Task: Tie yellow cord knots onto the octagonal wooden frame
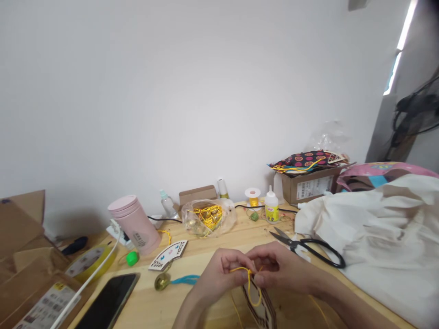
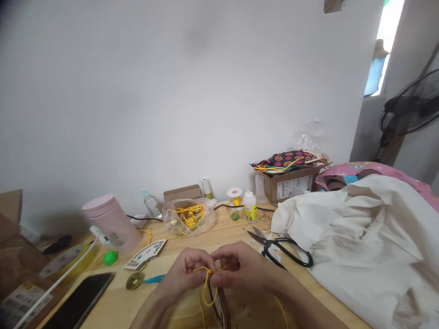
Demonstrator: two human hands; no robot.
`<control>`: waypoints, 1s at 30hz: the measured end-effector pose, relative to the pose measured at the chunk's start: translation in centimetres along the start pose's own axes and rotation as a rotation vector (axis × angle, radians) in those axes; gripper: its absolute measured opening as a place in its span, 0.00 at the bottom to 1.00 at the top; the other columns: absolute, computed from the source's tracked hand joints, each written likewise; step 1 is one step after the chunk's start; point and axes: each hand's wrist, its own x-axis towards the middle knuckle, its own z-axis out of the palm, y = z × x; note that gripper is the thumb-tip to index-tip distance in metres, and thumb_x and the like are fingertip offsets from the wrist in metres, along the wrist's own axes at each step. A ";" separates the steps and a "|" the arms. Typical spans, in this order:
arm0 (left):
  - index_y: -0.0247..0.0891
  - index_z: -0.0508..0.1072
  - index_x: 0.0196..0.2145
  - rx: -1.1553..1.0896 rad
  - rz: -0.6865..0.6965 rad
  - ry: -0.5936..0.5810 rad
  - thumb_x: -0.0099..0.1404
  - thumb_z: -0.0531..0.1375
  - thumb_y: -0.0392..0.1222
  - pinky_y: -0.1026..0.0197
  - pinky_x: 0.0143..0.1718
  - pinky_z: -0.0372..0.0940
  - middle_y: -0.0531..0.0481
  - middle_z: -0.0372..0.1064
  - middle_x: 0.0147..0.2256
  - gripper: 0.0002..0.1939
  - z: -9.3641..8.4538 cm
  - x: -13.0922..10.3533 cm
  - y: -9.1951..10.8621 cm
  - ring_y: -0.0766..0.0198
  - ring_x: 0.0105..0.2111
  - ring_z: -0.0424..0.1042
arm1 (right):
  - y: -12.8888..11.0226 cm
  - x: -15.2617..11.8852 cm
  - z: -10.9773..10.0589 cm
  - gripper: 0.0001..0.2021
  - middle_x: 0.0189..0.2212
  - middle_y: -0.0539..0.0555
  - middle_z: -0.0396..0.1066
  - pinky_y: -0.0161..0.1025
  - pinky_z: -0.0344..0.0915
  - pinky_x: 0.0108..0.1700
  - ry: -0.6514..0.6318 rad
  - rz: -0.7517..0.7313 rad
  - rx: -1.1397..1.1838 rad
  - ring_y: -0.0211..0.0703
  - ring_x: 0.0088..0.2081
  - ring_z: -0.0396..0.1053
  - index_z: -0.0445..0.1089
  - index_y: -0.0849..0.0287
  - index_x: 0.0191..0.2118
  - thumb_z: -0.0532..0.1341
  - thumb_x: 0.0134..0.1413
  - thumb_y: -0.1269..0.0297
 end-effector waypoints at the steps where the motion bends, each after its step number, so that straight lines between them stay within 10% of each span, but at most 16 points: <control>1: 0.33 0.75 0.24 0.001 -0.014 0.001 0.45 0.64 0.41 0.70 0.23 0.57 0.50 0.68 0.20 0.09 0.0 0.0 -0.1 0.70 0.20 0.63 | 0.1 0.0 -0.1 0.14 0.18 0.45 0.53 0.29 0.45 0.20 0.007 0.007 -0.016 0.32 0.20 0.48 0.69 0.62 0.35 0.60 0.43 0.58; 13: 0.32 0.74 0.23 0.101 -0.050 0.106 0.44 0.58 0.31 0.70 0.22 0.54 0.50 0.69 0.21 0.06 -0.3 0.9 -1.3 0.69 0.21 0.63 | 1.2 0.4 0.8 0.08 0.14 0.43 0.48 0.29 0.39 0.17 0.067 0.105 -0.117 0.29 0.18 0.43 0.69 0.63 0.21 0.61 0.41 0.63; 22: 0.31 0.73 0.24 0.177 -0.036 0.250 0.45 0.53 0.31 0.70 0.14 0.37 0.61 0.48 0.11 0.09 -0.6 1.0 -1.1 0.76 0.12 0.43 | 1.5 1.0 0.1 0.08 0.14 0.46 0.58 0.30 0.44 0.19 0.246 0.149 -0.202 0.31 0.18 0.48 0.72 0.62 0.21 0.56 0.41 0.69; 30: 0.32 0.72 0.21 0.146 -0.056 0.314 0.46 0.55 0.35 0.69 0.14 0.38 0.62 0.46 0.09 0.06 -1.1 1.1 -0.5 0.76 0.11 0.40 | -0.2 0.6 -1.0 0.11 0.17 0.46 0.57 0.28 0.47 0.19 0.391 0.087 0.348 0.31 0.19 0.53 0.64 0.62 0.25 0.59 0.45 0.58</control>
